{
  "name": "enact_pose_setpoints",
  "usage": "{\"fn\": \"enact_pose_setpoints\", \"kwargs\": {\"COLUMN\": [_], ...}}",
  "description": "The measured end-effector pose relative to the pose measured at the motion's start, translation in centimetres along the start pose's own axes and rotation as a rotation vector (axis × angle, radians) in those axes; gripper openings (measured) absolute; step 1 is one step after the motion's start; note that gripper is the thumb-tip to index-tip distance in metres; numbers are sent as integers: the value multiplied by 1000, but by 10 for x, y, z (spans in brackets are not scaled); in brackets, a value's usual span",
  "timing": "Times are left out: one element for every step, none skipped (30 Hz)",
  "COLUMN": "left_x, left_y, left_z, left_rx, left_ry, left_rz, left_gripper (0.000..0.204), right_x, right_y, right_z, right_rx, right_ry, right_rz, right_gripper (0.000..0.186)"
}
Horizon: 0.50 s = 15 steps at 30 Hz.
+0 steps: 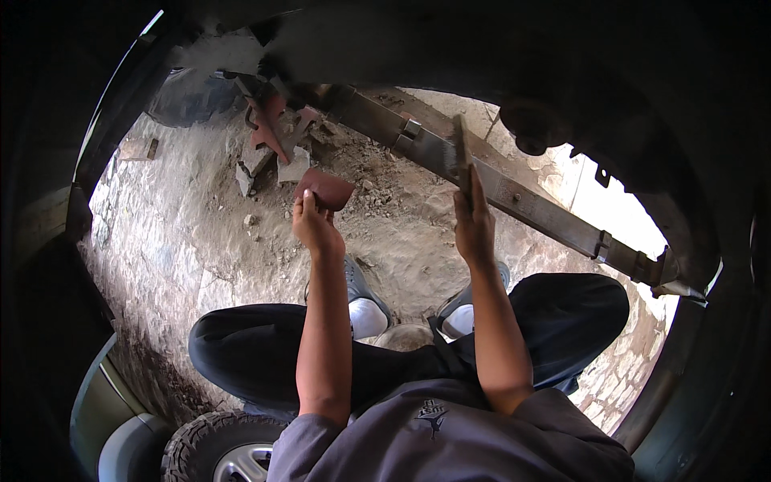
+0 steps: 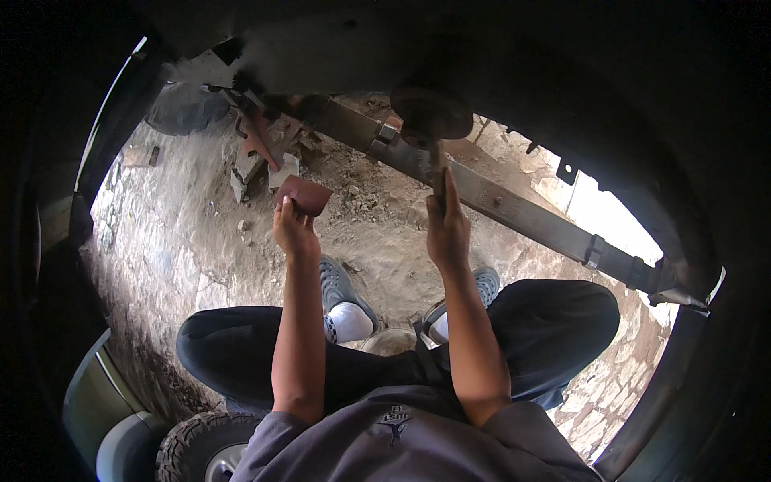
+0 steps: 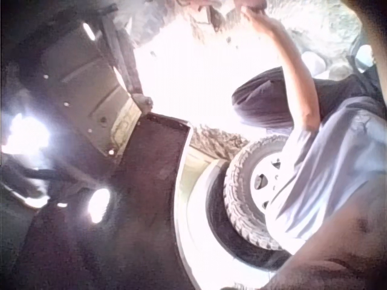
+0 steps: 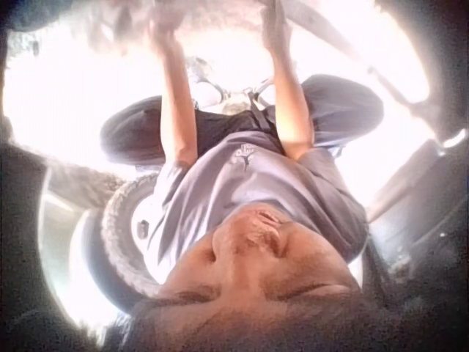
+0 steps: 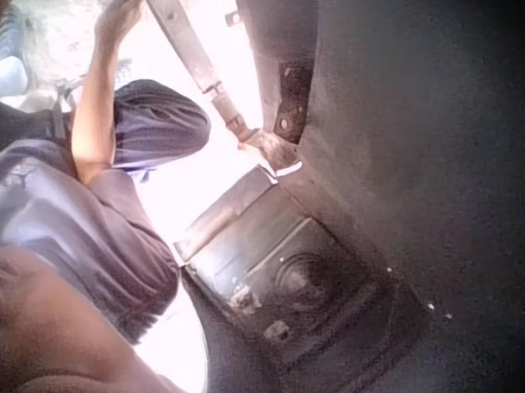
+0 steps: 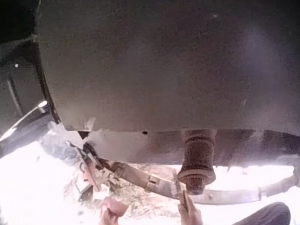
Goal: The person sits beneath a vehicle and uses a hammer and a small metal tool to repeatedly strike and adjust a metal bracket on the undercarriage. The person continues to tap and reposition the bracket throughout the clip.
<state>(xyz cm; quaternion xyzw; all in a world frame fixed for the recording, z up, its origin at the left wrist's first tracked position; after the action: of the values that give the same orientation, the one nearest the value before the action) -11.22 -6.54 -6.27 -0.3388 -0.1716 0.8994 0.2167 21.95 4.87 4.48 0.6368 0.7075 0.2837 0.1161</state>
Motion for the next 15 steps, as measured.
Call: {"fn": "enact_pose_setpoints", "kwargs": {"left_x": [0,-1,-6,-15,-28,-52,-72,-85,-93,-102,-109,-116,-116,-117,-119], "left_y": [-1,-8,-19,-32,-50,-73,-100,-123,-142,-158,-174,-186,-192,-199,-205], "left_z": [1,1,14,23,33,48,49,52,50,52,50,48,46,45,45], "left_rx": [26,50,163,276,388,662,677,761,846,910,973,1035,1051,1065,1080], "left_ry": [-13,-22,-176,-331,-484,-709,-805,-896,-987,-1086,-1187,-1289,-1317,-1347,-1378], "left_rz": [-13,-34,-57,-81,-110,-102,-218,-273,-327,-350,-377,-402,-440,-483,-524], "left_gripper": [26,28,28,28,28,26,25,25,25,24,24,23,23,23,22], "right_x": [-3,-6,-8,-10,-11,-12,-13,-14,-15,-16,-17,-17,-16,-16,-15], "right_y": [0,-1,-3,-5,-5,-5,-5,-6,-7,-9,-8,-10,-10,-9,-8], "right_z": [9,20,26,32,38,38,40,39,36,37,37,41,42,43,44], "right_rx": [15,84,85,87,86,114,144,178,212,223,232,218,207,196,188], "right_ry": [-46,-188,-198,-206,-215,-224,-252,-279,-323,-329,-335,-302,-278,-256,-244], "right_rz": [14,-25,-40,-55,-67,-39,-33,-30,-50,-57,-60,-50,-45,-36,-33], "right_gripper": [61,61,61,61,62,62,62,62,62,62,63,63,63,63,63]}}
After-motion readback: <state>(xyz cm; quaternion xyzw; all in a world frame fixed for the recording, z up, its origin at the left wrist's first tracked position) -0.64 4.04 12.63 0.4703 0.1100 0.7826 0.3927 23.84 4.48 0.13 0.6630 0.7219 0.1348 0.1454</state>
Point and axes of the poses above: each hand's wrist, its own x-axis towards the middle knuckle, its own y-axis out of the back of the hand, z = x × y, the point moved 10 cm from there along x, towards the middle knuckle, and after that the axes turned 8 degrees about y, right-handed, at the moved point
